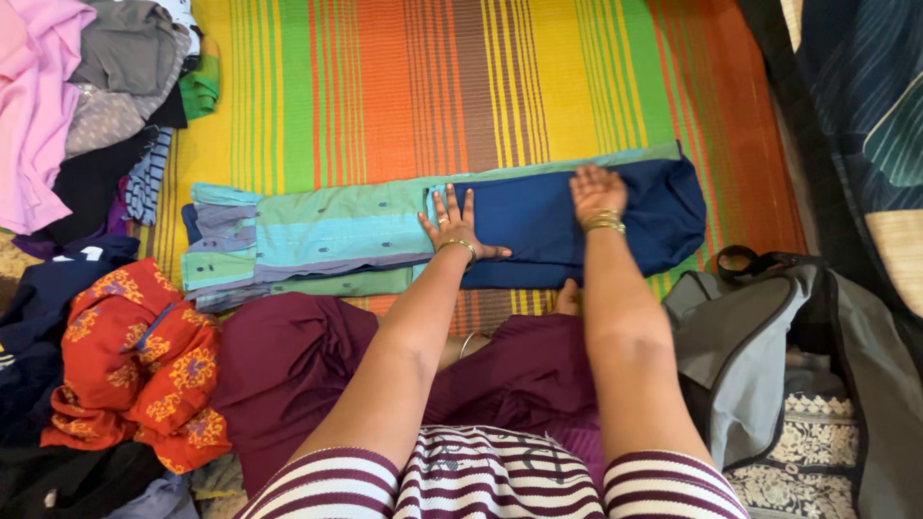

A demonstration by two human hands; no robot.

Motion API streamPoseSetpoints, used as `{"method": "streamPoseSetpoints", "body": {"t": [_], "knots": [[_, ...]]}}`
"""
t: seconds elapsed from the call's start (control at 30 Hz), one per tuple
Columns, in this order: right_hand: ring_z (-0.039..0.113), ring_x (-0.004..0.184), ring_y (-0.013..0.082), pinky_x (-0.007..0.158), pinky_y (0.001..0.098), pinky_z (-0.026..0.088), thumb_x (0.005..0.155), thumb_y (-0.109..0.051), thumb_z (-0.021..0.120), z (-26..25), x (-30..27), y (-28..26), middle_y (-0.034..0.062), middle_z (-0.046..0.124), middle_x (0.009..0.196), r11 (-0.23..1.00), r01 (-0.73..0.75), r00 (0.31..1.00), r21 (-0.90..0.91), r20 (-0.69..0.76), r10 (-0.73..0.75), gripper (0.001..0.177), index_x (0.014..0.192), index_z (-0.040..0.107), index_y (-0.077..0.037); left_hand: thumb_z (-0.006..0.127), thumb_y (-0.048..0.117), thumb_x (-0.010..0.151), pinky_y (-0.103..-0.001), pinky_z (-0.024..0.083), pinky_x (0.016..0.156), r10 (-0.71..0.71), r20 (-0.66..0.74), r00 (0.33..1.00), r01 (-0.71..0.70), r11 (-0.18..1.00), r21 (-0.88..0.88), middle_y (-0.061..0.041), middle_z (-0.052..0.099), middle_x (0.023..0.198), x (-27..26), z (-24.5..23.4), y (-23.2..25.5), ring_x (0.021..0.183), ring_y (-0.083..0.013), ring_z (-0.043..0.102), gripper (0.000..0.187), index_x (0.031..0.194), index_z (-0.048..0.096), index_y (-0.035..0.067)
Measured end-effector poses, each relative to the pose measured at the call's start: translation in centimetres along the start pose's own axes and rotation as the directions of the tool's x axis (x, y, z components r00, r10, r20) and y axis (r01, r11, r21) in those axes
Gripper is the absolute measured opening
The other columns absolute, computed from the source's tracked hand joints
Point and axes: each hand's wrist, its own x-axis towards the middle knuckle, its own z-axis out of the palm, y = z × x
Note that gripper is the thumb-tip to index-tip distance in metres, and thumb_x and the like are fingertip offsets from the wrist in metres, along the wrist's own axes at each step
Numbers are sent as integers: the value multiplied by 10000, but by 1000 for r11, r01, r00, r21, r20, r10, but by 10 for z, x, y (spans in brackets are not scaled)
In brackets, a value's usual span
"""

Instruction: The person folds a blue shirt by hand on a striped mat, smoothing the fabric and folding the sleeves and body into a square shape.

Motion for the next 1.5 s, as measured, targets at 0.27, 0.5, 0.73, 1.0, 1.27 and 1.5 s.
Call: {"method": "streamPoseSetpoints", "body": {"t": [0.27,0.5,0.73,1.0,1.27,1.5], "knots": [[557,1368,419,1153,628,384,905,-447,580,-23,-6,-81,145,591,1447,909,326,941,262,-178,-286,367,1033,583,-103,761,926,423,-726,-83,1163,5,16,1000,-5,1000,1,-114,-333,1674,4,-4,2,1503,-362,-343,1652,1627,-180,299],[563,1243,327,1037,505,403,930,-480,585,7,17,-71,89,570,1385,869,478,858,126,-279,-431,384,1122,628,-150,759,920,442,-720,-112,1156,6,-13,1000,-7,1000,-10,-121,-339,1669,-2,-5,1,1498,-367,-354,1641,1630,-175,280],[685,884,251,754,424,561,1020,-299,602,60,-46,49,77,730,968,752,-236,891,-615,172,420,236,1056,655,-72,691,888,647,-664,-112,1188,153,2,988,-153,987,-44,-138,-292,1684,14,10,-22,1520,-381,-322,1446,1643,-134,243],[719,1064,224,887,387,557,1015,-373,505,71,-156,76,85,733,1200,214,-350,800,-912,-172,576,397,1294,619,-115,429,850,852,-596,-34,1255,268,-115,957,-249,956,154,-17,-203,1720,36,19,-124,1583,-233,-177,1084,1646,-58,294],[672,973,194,788,357,501,1007,-351,554,51,-178,107,78,714,1189,218,-165,972,-962,-121,202,401,1325,593,-109,545,780,852,-604,27,1252,-250,-31,968,242,957,-160,-15,-181,1722,-7,-19,-286,1594,-240,-154,1115,1653,-38,269],[731,944,297,887,397,576,909,-330,745,18,-199,144,167,763,1092,-373,270,963,-888,245,112,425,1194,697,-18,708,526,858,-604,69,1228,-695,-101,712,408,526,-746,-111,-99,1737,-10,-24,-322,1589,-361,-82,1073,1666,55,258]]}}
